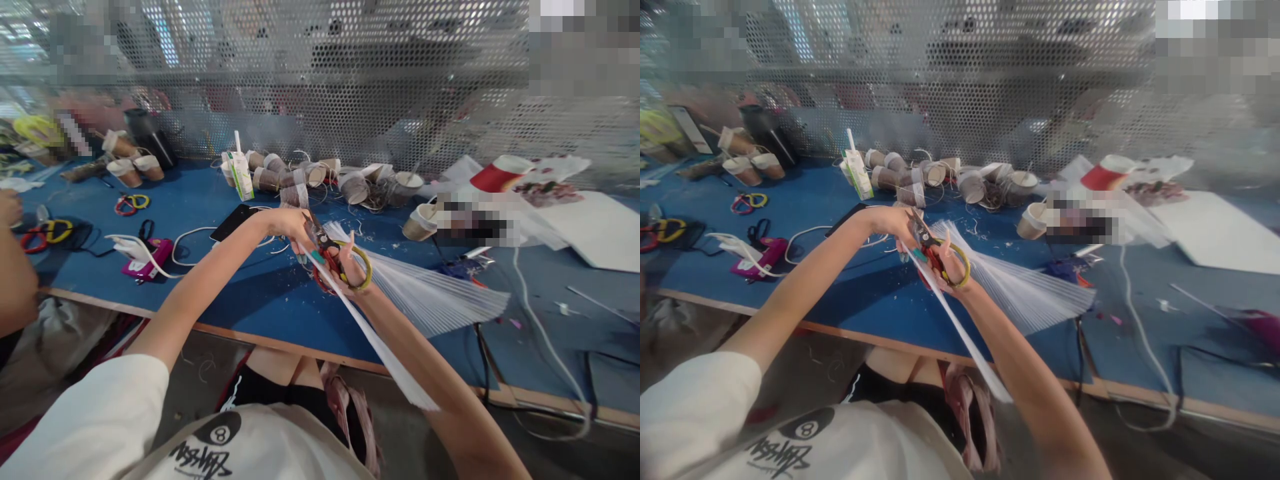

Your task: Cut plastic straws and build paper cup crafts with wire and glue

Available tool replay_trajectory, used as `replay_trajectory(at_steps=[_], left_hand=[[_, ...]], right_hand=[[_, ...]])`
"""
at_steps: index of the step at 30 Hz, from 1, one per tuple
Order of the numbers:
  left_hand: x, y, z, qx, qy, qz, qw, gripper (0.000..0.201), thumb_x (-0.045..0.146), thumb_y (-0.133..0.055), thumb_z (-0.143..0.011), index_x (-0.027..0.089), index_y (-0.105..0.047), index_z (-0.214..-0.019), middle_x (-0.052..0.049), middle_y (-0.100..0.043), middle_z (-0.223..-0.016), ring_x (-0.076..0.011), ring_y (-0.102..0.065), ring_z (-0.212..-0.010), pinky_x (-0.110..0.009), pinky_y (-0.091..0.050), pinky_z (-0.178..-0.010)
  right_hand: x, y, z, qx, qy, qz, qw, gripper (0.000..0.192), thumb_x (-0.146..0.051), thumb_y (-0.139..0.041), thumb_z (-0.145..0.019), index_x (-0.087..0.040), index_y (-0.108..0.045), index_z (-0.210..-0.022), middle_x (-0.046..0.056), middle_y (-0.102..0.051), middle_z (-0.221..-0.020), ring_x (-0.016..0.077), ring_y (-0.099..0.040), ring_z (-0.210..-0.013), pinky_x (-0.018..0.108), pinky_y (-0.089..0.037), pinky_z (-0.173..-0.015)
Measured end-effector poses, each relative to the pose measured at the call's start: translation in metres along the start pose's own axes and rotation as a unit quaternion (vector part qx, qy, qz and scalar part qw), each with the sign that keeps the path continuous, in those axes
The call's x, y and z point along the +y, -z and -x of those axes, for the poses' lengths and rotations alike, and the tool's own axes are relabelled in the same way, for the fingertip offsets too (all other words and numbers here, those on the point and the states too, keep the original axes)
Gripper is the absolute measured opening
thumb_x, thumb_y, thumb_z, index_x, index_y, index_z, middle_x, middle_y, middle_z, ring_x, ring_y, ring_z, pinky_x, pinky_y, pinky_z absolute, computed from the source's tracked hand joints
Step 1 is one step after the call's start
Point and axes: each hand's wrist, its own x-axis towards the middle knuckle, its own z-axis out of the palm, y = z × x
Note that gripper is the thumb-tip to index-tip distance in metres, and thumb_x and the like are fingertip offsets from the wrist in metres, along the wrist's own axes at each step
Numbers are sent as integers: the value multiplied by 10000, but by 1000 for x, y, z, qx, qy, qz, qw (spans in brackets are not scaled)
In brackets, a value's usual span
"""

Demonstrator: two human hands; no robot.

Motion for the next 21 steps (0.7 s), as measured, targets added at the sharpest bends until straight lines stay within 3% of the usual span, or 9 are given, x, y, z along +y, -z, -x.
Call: replay_trajectory(at_steps=[3, 8, 13, 17, 21], left_hand=[[0, -1, 0, -8, 1, 0, 1000, 370, 242, -843, -418, 124, -707, -742, -32, -699, -693, -165, -672, -634, -309, -579, -660], [1, -6, -3, -50, 8, -9, 999, 378, 242, -846, -422, 148, -730, -770, -29, -722, -707, -188, -682, -676, -329, -583, -680], [4, -4, 0, -68, -23, -24, 997, 370, 246, -825, -488, 200, -741, -845, -4, -732, -731, -163, -678, -660, -250, -562, -602], [8, 7, 12, -22, -59, -73, 995, 571, 217, -755, -575, 277, -659, -1135, 1, -731, -984, -127, -665, -657, -212, -537, -579], [14, 16, 26, 37, -114, -126, 985, 662, 202, -714, -602, 253, -582, -1249, -49, -656, -1193, -121, -650, -654, -222, -517, -600]], right_hand=[[1, -1, 0, 27, -11, -10, 1000, 598, -805, -457, -680, -215, -418, -589, -79, -368, -383, 29, -262, -285, 161, -241, -270], [-5, -4, 2, -44, -14, -44, 998, 632, -804, -354, -738, -211, -429, -533, -80, -282, -303, 49, -230, -232, 171, -205, -238], [-15, -5, 3, -53, 27, -58, 997, 653, -818, -440, -678, -194, -416, -487, -85, -266, -304, 36, -215, -235, 149, -175, -238], [-26, 4, 9, -48, 65, -79, 994, 672, -841, -459, -630, -190, -458, -466, -74, -286, -295, 38, -214, -239, 155, -185, -243], [-36, 16, 16, -37, 83, -78, 993, 678, -861, -466, -590, -195, -481, -466, -72, -290, -289, 43, -215, -243, 162, -193, -248]])
